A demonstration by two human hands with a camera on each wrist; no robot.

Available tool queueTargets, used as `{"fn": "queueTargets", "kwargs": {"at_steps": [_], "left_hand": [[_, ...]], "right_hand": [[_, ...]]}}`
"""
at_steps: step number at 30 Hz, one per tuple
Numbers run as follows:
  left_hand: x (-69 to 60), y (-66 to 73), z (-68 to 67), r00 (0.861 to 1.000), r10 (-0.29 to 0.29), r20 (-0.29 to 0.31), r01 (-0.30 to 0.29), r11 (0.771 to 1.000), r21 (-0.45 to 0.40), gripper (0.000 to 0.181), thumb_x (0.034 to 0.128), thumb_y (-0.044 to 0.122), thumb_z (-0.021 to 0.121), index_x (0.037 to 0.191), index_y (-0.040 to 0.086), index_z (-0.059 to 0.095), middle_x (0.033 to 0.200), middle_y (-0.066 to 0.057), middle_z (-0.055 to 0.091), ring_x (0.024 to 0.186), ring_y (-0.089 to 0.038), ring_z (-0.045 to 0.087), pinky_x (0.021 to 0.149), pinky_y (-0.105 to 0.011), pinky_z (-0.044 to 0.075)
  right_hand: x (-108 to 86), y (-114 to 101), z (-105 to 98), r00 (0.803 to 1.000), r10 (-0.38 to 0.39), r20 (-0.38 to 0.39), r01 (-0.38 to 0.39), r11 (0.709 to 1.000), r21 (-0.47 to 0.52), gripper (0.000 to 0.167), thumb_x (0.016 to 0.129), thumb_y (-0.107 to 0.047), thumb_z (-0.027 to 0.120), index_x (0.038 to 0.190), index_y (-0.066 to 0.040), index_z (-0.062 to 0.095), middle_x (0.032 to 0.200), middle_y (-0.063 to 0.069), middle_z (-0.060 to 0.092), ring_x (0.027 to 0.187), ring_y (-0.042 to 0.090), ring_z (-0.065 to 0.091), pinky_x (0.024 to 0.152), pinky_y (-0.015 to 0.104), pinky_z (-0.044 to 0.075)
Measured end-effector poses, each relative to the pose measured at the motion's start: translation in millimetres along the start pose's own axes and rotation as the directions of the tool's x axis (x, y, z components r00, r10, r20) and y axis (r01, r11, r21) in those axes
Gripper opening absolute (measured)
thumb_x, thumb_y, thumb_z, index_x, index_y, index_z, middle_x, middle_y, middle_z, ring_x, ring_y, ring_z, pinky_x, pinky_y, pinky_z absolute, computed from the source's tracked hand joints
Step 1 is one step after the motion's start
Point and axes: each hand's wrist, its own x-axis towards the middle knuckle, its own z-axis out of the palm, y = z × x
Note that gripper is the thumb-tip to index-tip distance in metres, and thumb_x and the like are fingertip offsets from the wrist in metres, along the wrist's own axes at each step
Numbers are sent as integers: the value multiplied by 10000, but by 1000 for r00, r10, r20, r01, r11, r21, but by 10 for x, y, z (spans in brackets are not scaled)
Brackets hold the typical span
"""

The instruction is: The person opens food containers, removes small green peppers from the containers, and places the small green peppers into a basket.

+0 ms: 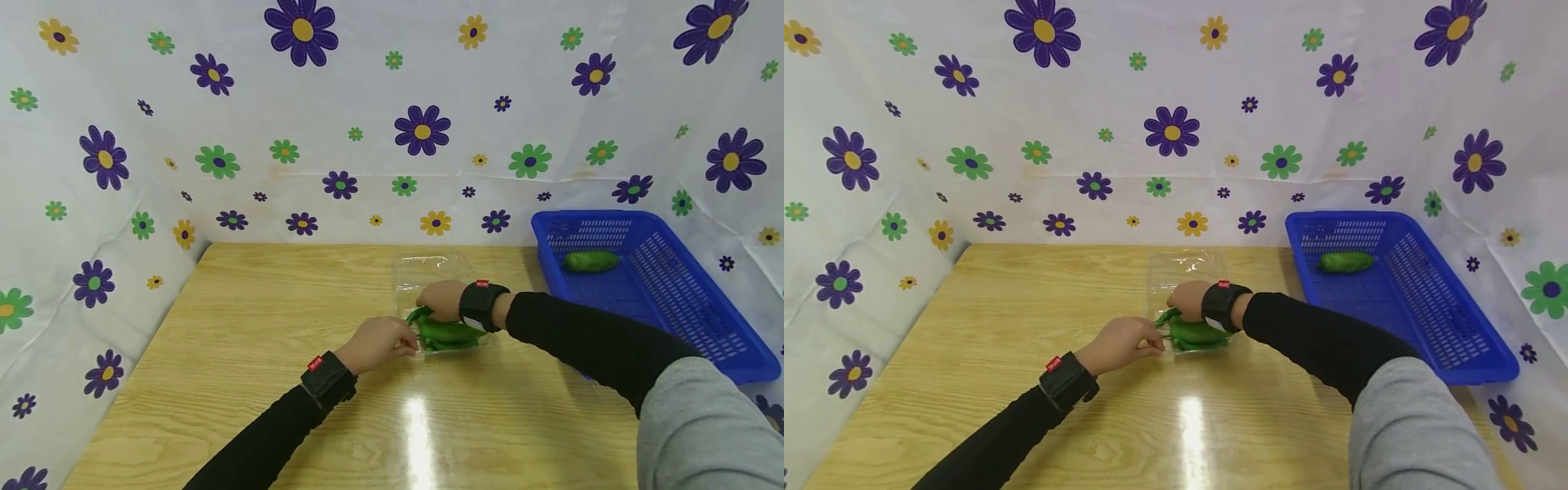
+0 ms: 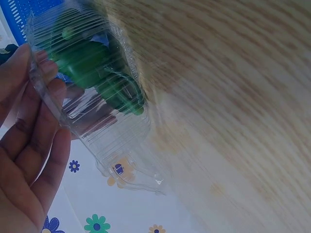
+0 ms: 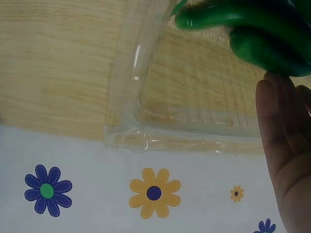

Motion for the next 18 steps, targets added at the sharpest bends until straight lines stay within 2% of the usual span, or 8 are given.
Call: {"fn": "queueTargets", "kwargs": {"at_steps": [3, 7, 11, 15, 18], "left_hand": [[-13, -10, 20, 1000, -3, 0, 3, 1000, 10, 52, 832, 259, 703, 837, 215, 730, 843, 99, 691, 749, -54, 620, 642, -195, 485], [-10, -12, 37, 1000, -3, -1, 3, 1000, 13, 57, 837, 268, 699, 844, 222, 733, 844, 107, 692, 753, -44, 620, 648, -195, 487], [-8, 1, 21, 1000, -4, 2, 4, 1000, 8, 48, 833, 256, 705, 844, 220, 735, 840, 101, 689, 747, -49, 619, 646, -201, 489], [-9, 6, -7, 1000, -5, 3, 5, 1000, -1, 36, 825, 237, 714, 844, 216, 736, 835, 91, 688, 745, -59, 623, 646, -206, 491], [-10, 8, -22, 1000, -10, 9, 10, 1000, -9, 44, 830, 234, 710, 853, 211, 740, 842, 92, 689, 754, -59, 625, 652, -207, 496]], "right_hand": [[-1, -33, 25, 1000, 18, 3, -18, 998, -57, 175, 916, -75, 569, 1051, -64, 680, 1011, 80, 669, 916, 205, 634, 798, 323, 516], [-17, -50, 76, 1000, 17, -3, -17, 993, -114, 151, 936, -82, 547, 986, -85, 689, 955, 69, 628, 836, 183, 600, 716, 297, 496], [-6, -39, 124, 1000, 27, -9, -28, 997, -75, 123, 945, -62, 518, 1015, -84, 618, 957, 68, 622, 856, 198, 602, 732, 325, 491], [21, -19, 142, 999, 46, -10, -46, 999, 0, 88, 936, -14, 501, 961, -94, 529, 881, 64, 629, 813, 202, 599, 711, 339, 460], [9, -36, 96, 999, 48, 1, -48, 999, 26, 73, 939, -13, 499, 931, -81, 525, 842, 76, 630, 785, 210, 599, 691, 340, 451]]}}
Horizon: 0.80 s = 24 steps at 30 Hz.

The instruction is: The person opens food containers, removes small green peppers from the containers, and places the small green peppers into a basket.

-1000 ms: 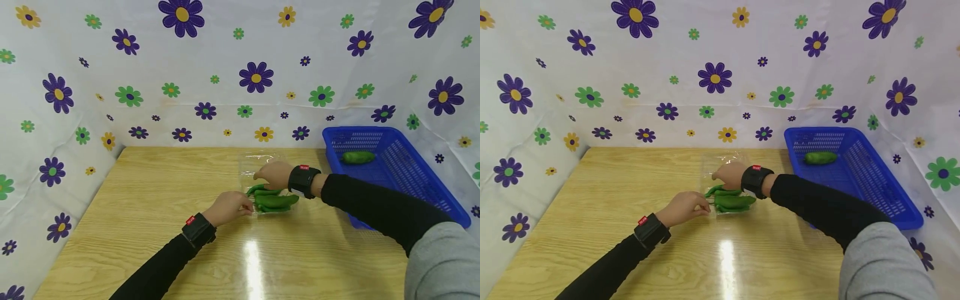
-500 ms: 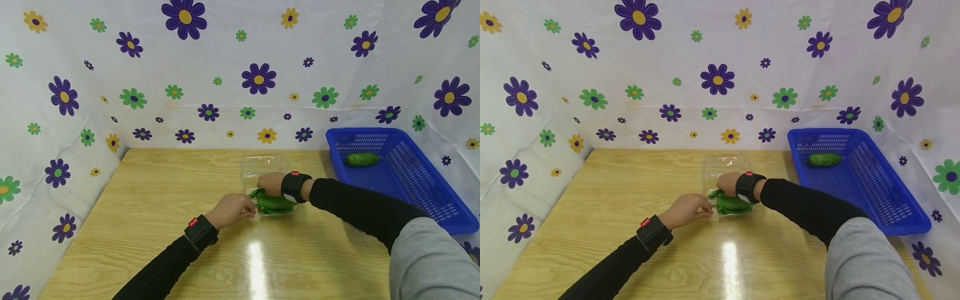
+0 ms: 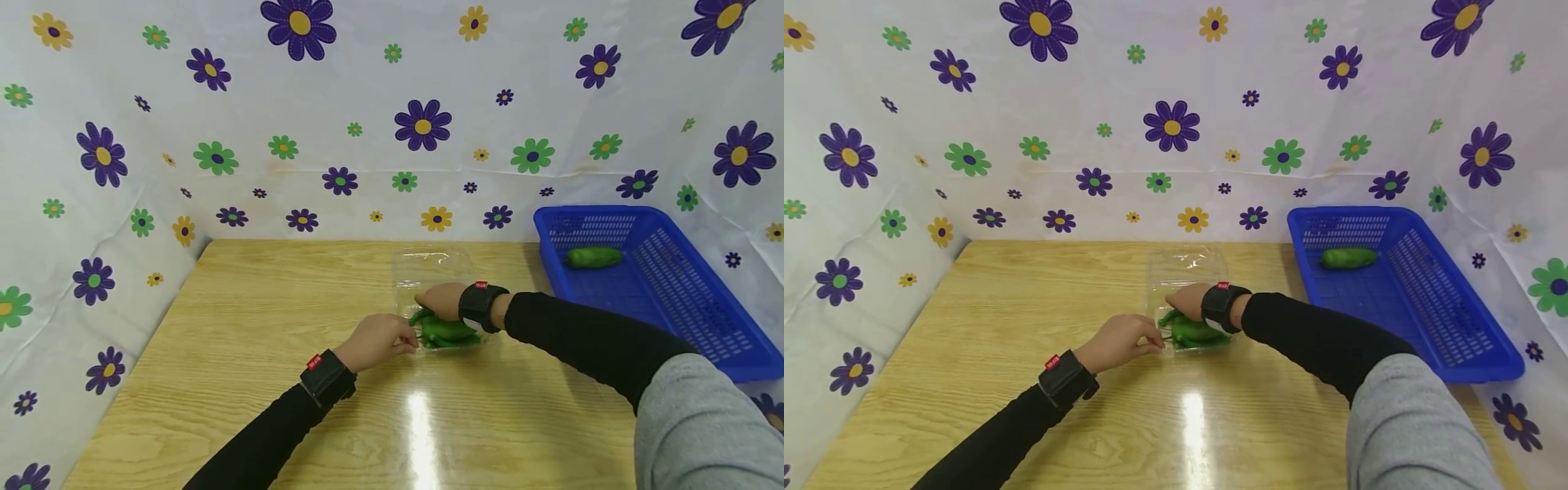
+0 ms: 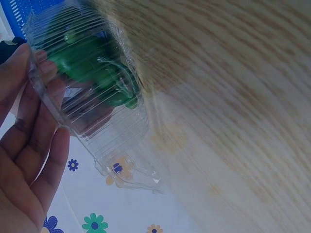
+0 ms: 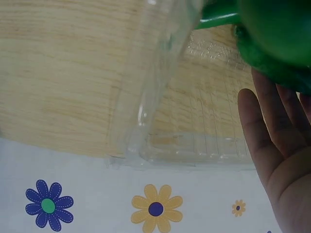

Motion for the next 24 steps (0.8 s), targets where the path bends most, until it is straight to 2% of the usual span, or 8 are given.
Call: {"fn": "queueTargets", "kwargs": {"at_steps": [4, 9, 15, 24], "left_hand": [[2, -2, 11, 1000, -5, 4, 5, 1000, 4, 45, 832, 239, 709, 855, 214, 739, 845, 94, 682, 751, -57, 618, 651, -205, 493], [-3, 1, 17, 1000, 0, -6, 0, 1000, 8, 37, 825, 241, 715, 839, 214, 735, 831, 87, 681, 737, -58, 614, 641, -203, 487], [-4, 20, -5, 1000, 12, -14, -12, 1000, -5, 46, 828, 229, 710, 837, 190, 732, 843, 77, 697, 741, -71, 626, 640, -199, 489], [-1, 18, 2, 1000, 7, -8, -7, 1000, -2, 44, 832, 217, 707, 851, 192, 737, 857, 69, 703, 757, -78, 635, 650, -201, 494]], "right_hand": [[-43, -33, -69, 1000, -3, 3, 3, 1000, 3, 72, 934, -19, 514, 931, -54, 576, 858, 83, 639, 788, 206, 595, 695, 334, 458], [-60, -39, -98, 998, -29, -48, 30, 999, 26, 148, 877, 28, 572, 959, -70, 644, 896, 68, 663, 811, 187, 603, 720, 328, 487], [-126, -47, -159, 992, -56, -112, 56, 998, -8, 125, 835, -21, 659, 949, -53, 702, 905, 77, 643, 836, 209, 629, 743, 324, 519], [-226, -44, -246, 986, -92, -136, 90, 996, -20, 151, 844, -30, 666, 976, -82, 720, 896, 73, 598, 754, 165, 578, 677, 274, 492]]}}
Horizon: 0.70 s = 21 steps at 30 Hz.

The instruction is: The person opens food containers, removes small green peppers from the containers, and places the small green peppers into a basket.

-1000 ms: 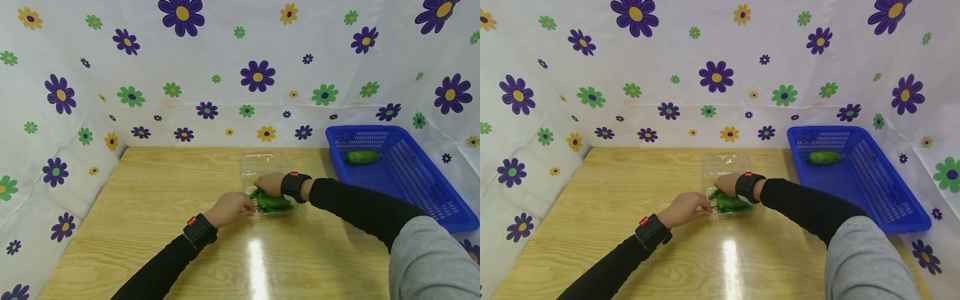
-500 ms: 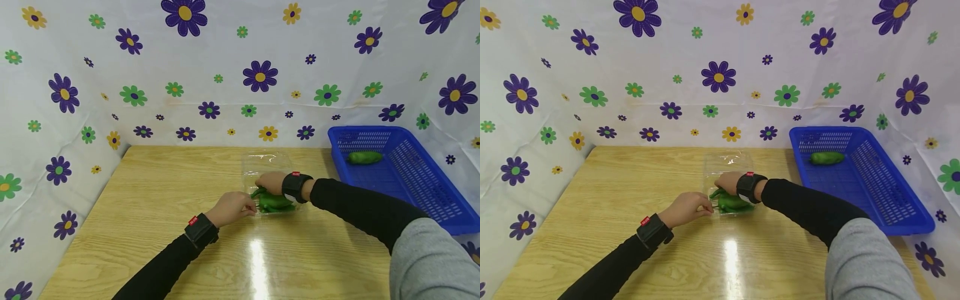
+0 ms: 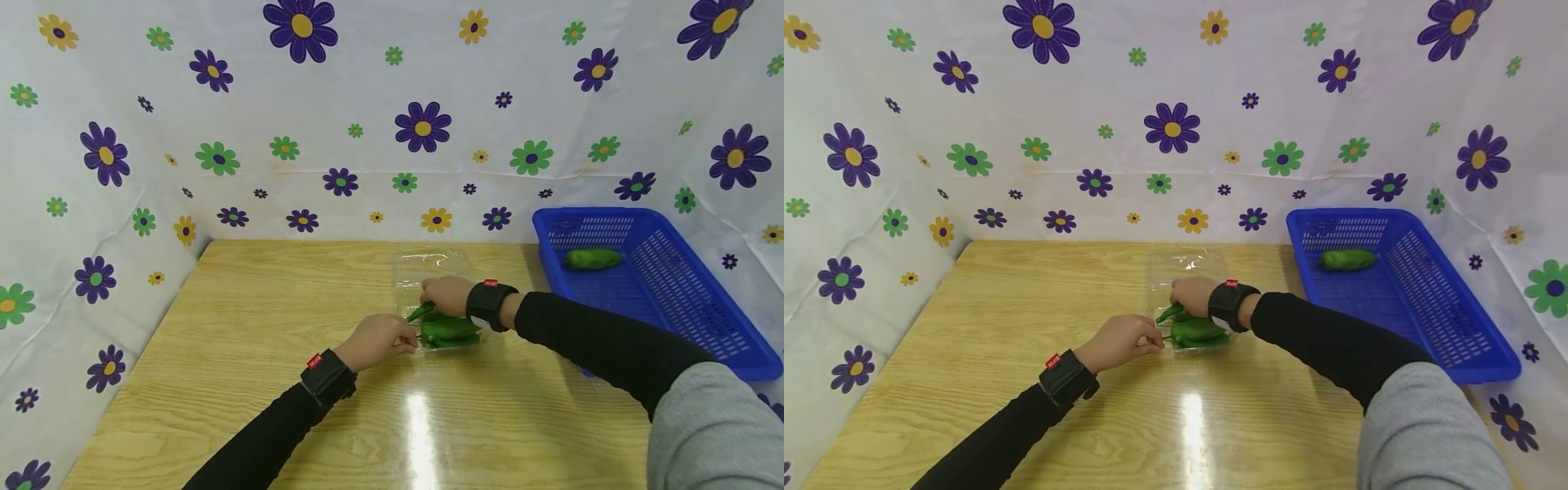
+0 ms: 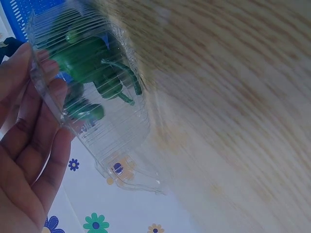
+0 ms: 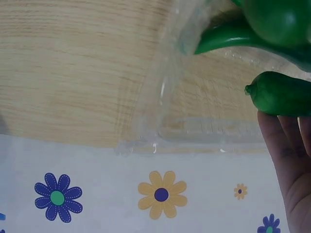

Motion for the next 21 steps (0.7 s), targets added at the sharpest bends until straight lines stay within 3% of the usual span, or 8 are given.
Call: {"fn": "queueTargets", "kwargs": {"at_steps": [9, 21], "left_hand": [[4, -6, 24, 1000, -11, 4, 11, 1000, 8, 36, 831, 215, 710, 849, 199, 736, 846, 74, 698, 752, -74, 628, 649, -203, 489], [3, -10, 27, 1000, -14, -5, 14, 999, 33, 67, 846, 265, 692, 817, 211, 719, 822, 96, 680, 730, -44, 603, 636, -194, 473]], "right_hand": [[-88, 32, -227, 998, 55, 14, -56, 998, 40, 226, 832, -86, 693, 1058, -97, 705, 979, 61, 699, 925, 215, 651, 813, 321, 532], [-383, 351, -632, 995, 74, -67, -69, 995, 69, 242, 826, -62, 696, 1067, -41, 701, 952, 92, 715, 885, 216, 662, 801, 344, 540]]}}
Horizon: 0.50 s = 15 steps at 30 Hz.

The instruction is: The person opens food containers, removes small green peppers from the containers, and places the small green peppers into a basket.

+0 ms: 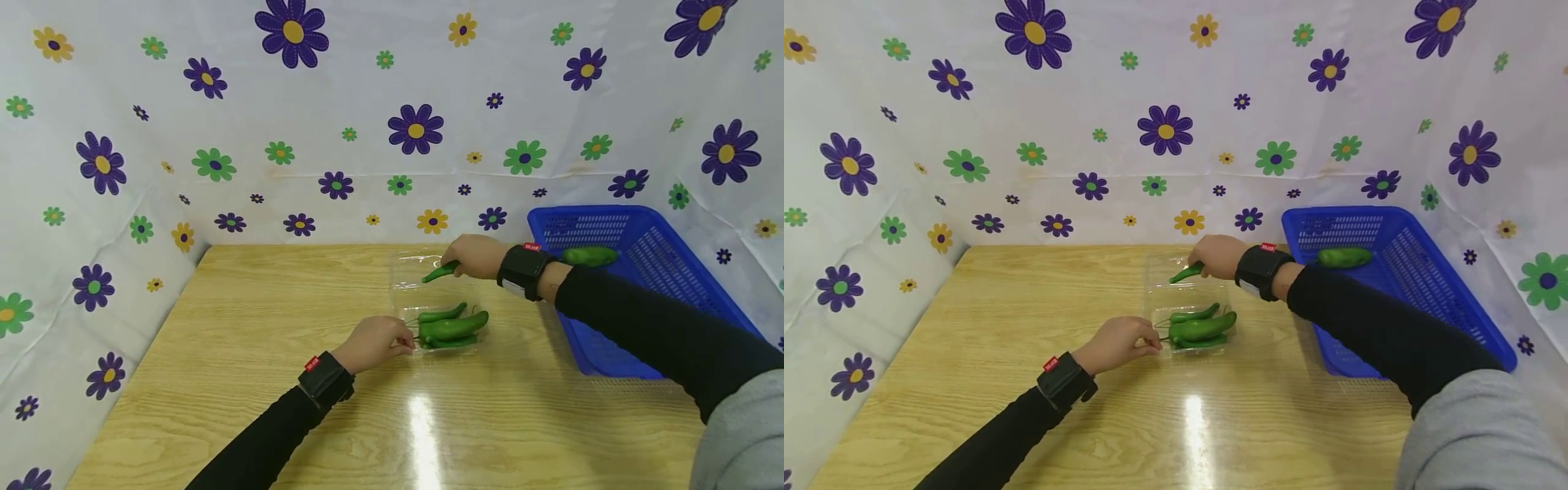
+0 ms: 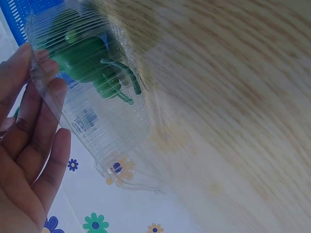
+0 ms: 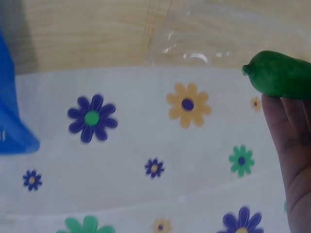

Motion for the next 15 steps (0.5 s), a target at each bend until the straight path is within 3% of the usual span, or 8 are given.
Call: {"fn": "queueTargets", "kwargs": {"at_steps": [9, 15], "left_hand": [[4, 11, -21, 1000, 0, -3, 0, 1000, -3, 53, 836, 249, 705, 793, 220, 706, 803, 86, 677, 719, -59, 611, 623, -191, 467], [5, 2, -17, 1000, -3, 4, 3, 1000, -3, 57, 842, 259, 697, 803, 219, 711, 829, 88, 690, 747, -61, 626, 637, -199, 480]], "right_hand": [[-350, 288, -406, 992, 115, -57, -117, 993, -22, 254, 819, -49, 697, 1071, -13, 693, 968, 128, 706, 900, 263, 657, 812, 395, 531], [-627, 471, -551, 969, 218, -121, -216, 976, 24, 293, 827, -25, 684, 1116, 23, 671, 1033, 177, 693, 957, 305, 652, 841, 427, 528]]}}
